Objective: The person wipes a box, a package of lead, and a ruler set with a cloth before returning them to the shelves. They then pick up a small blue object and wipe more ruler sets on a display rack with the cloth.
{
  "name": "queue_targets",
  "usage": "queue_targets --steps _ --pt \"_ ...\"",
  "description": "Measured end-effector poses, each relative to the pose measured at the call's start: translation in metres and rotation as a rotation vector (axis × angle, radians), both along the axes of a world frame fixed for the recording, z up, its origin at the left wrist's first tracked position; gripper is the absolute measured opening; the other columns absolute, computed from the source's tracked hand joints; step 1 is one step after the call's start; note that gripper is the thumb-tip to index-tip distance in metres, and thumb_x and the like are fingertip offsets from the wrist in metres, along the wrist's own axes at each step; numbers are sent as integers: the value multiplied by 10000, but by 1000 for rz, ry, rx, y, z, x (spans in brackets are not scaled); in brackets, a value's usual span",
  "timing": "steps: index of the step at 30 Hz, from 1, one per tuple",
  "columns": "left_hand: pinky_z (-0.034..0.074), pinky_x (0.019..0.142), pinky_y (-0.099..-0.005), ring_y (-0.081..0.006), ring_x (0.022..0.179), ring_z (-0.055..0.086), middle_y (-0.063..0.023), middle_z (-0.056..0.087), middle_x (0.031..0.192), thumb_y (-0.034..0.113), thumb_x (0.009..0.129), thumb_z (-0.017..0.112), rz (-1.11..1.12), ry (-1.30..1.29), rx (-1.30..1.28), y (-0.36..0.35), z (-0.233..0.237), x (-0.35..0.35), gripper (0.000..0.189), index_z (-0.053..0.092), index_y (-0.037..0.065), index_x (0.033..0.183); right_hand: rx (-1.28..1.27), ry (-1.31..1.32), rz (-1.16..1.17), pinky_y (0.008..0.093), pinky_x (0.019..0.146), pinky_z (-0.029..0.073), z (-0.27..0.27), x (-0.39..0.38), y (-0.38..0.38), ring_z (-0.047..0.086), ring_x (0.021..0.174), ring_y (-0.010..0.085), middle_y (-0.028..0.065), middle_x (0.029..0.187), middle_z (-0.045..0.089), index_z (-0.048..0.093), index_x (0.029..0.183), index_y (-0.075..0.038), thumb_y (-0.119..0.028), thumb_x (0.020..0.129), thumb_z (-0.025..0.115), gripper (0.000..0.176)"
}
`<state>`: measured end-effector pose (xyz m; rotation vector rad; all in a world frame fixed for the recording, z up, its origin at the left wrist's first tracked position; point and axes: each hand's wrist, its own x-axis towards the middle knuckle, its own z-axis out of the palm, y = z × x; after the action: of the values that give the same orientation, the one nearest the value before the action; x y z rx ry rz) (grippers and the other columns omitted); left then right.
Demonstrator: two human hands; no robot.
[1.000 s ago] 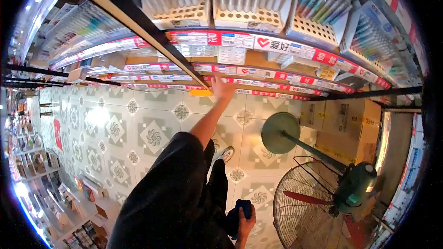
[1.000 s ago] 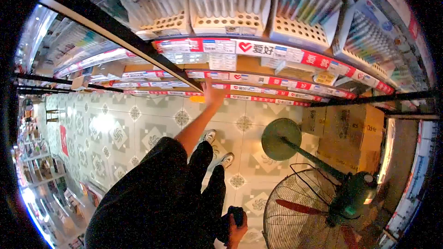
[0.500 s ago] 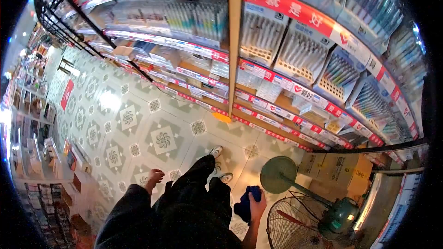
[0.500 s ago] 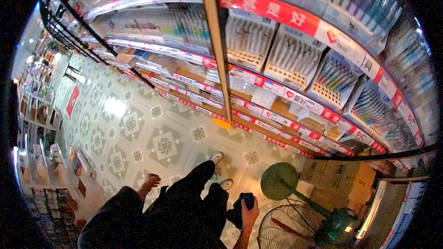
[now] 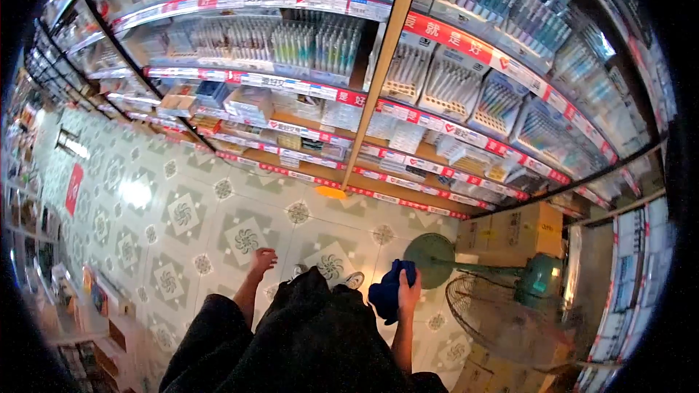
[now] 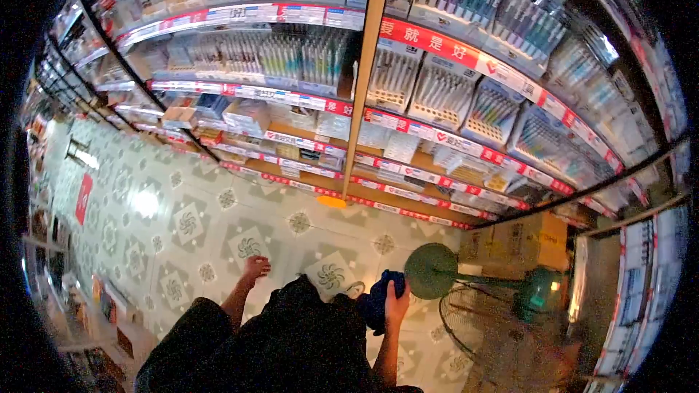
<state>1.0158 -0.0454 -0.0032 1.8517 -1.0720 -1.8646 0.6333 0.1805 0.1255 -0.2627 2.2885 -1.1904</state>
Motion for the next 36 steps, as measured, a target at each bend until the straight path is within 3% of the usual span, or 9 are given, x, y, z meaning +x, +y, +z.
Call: queue_targets --steps 3,8,12,14,18,22,28,33,36 --pt "503 619 -286 -130 756 637 -47 669 862 165 847 658 -85 296 -232 -50 28 -52 233 622 43 1042 -280 -221 -314 364 900 487 -4 44 -3 603 1003 234 105 1157 615 533 1258 -16 -359 913 621 494" --pt "484 681 -256 -84 789 604 -18 668 866 150 843 678 -210 386 -327 -87 80 -145 179 658 56 994 -626 -1044 -444 386 862 506 -7 39 -1 606 1008 242 103 1127 620 553 1205 -8 -278 915 605 400" --pt "495 699 -238 -89 800 621 -23 669 849 122 867 681 -245 433 -486 -70 125 -186 137 658 25 960 -718 -885 -209 413 861 514 -3 -12 -55 609 1006 266 101 1144 612 518 1247 -18 -243 891 621 433" --pt "502 704 -248 -93 779 624 -35 674 830 111 862 682 -181 460 -501 -64 135 -200 139 654 5 947 -658 -959 -172 417 886 509 63 -33 -116 605 1023 260 99 1175 601 498 1268 -25 -210 874 640 457" --pt "502 699 -252 -95 763 626 -41 674 815 108 858 683 -47 440 -523 -64 127 -223 131 655 3 932 -480 -392 162 411 936 474 69 -75 -215 588 1060 281 114 1205 582 414 1383 -54 -71 788 719 669" --pt "499 695 -259 -91 773 620 -40 668 822 110 868 672 114 364 -423 -60 103 -250 135 646 3 945 -173 634 820 437 928 457 22 -141 -298 551 1113 371 219 1256 528 316 1462 -120 -103 790 728 789" --pt "503 755 -297 -164 843 633 -74 650 911 145 852 682 37 260 -567 -108 81 -303 307 573 46 1121 -16 1080 1031 493 900 460 -18 -191 -424 543 1093 447 286 1234 523 380 1427 -118 -290 809 714 723" --pt "504 836 -414 -349 1079 564 -158 540 1227 168 783 718 74 33 -890 -176 40 -339 615 436 105 1325 -341 1259 1111 452 1012 389 -66 -178 -484 480 1207 422 241 1355 475 417 1395 -54 -193 794 717 686" --pt "497 859 -441 -378 1094 549 -170 509 1270 172 765 720 52 43 -977 -205 27 -353 651 426 111 1343 -133 1158 1384 467 991 396 -92 -177 -482 480 1182 430 244 1298 497 395 1429 -166 -130 764 733 747"
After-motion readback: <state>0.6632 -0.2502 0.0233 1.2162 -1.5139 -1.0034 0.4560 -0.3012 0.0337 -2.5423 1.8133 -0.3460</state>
